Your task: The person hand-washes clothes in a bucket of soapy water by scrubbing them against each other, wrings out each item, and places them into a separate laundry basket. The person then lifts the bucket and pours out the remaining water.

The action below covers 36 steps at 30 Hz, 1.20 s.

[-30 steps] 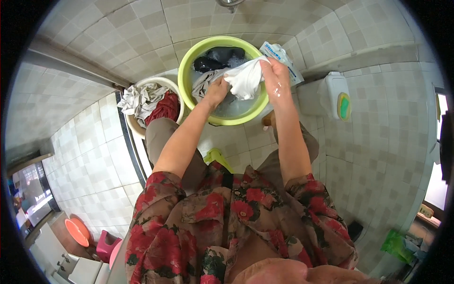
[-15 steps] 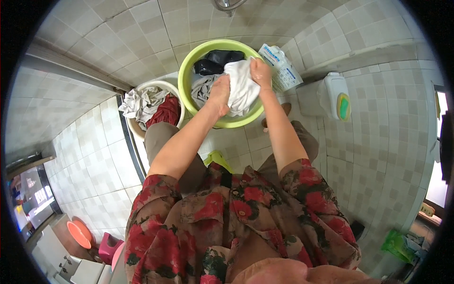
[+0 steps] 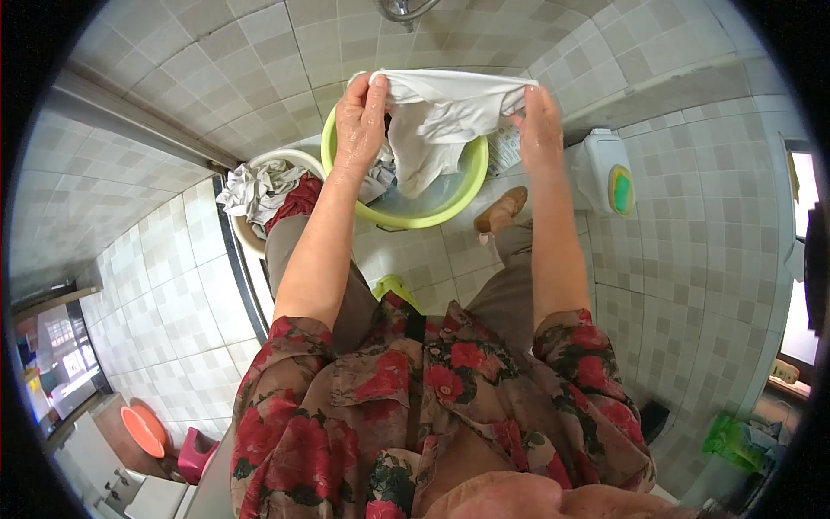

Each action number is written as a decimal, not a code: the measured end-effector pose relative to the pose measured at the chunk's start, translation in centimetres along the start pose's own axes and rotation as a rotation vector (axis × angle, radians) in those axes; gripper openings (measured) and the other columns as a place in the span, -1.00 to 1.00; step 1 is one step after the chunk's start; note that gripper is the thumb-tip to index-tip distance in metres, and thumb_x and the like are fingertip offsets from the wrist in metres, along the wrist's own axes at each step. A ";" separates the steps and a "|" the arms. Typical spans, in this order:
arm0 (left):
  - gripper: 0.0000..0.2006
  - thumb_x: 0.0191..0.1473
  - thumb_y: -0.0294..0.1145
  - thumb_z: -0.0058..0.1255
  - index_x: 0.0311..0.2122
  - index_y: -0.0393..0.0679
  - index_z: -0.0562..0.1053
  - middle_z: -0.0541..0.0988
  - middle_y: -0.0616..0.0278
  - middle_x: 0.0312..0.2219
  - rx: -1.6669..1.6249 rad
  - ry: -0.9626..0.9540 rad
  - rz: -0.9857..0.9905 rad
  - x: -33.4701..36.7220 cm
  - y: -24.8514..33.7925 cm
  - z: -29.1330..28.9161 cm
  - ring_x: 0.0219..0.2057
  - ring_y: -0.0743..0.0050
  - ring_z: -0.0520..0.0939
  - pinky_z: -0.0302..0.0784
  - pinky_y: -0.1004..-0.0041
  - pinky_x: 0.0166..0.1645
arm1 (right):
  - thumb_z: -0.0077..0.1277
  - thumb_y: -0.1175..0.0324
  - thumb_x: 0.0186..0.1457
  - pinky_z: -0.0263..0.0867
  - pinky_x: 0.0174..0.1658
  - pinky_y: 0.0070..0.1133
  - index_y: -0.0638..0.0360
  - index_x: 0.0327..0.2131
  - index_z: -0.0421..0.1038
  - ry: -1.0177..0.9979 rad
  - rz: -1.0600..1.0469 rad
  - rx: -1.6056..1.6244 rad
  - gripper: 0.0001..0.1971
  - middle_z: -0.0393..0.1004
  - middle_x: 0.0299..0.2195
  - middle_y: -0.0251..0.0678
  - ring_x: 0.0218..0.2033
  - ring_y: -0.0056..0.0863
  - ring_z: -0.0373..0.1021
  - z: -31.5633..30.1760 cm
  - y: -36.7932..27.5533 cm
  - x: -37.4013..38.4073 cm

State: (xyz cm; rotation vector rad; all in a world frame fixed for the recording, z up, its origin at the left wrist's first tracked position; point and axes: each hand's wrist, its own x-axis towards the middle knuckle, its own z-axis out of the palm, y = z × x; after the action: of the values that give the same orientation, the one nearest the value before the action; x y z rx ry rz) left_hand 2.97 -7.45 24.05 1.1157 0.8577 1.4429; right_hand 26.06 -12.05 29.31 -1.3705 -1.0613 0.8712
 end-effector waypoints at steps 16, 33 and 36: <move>-0.71 0.15 -0.18 -0.06 -0.23 -0.23 0.47 0.52 0.14 -0.43 0.584 0.132 0.054 0.2 2.2 -2.3 -0.45 0.37 0.47 0.37 0.42 -0.32 | -0.23 0.24 0.22 0.27 -0.27 -0.62 0.25 -0.22 0.45 -0.035 -0.391 -0.673 -0.69 0.48 -0.45 -0.28 -0.40 -0.60 0.32 0.6 -2.8 1.3; -0.73 -0.03 -0.33 0.02 -0.22 -0.23 0.50 0.60 0.12 -0.46 0.358 -0.213 -0.114 -0.8 -2.6 -1.3 -0.43 0.47 0.58 0.47 0.46 -0.27 | 0.00 0.18 0.13 0.30 -0.31 -0.65 0.38 -0.09 0.33 -0.393 0.246 -0.101 -0.57 0.47 -0.33 -0.29 -0.37 -0.63 0.35 6.0 0.2 1.7; -0.75 -0.03 -0.34 0.01 -0.26 -0.26 0.51 0.58 0.15 -0.55 0.304 -0.138 -0.107 -0.3 -3.9 -2.9 -0.50 0.50 0.55 0.47 0.46 -0.32 | 0.19 0.09 -0.05 0.26 0.02 -0.42 0.36 0.14 0.12 -0.488 0.162 -0.393 -0.22 0.32 0.02 -0.04 0.00 -0.33 0.32 4.7 2.7 0.9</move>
State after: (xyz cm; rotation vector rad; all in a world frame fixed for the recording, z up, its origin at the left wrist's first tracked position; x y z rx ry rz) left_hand 1.45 -6.88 19.49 1.3575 1.0449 1.1570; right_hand 22.21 -9.56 26.32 -1.6273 -1.5739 1.1995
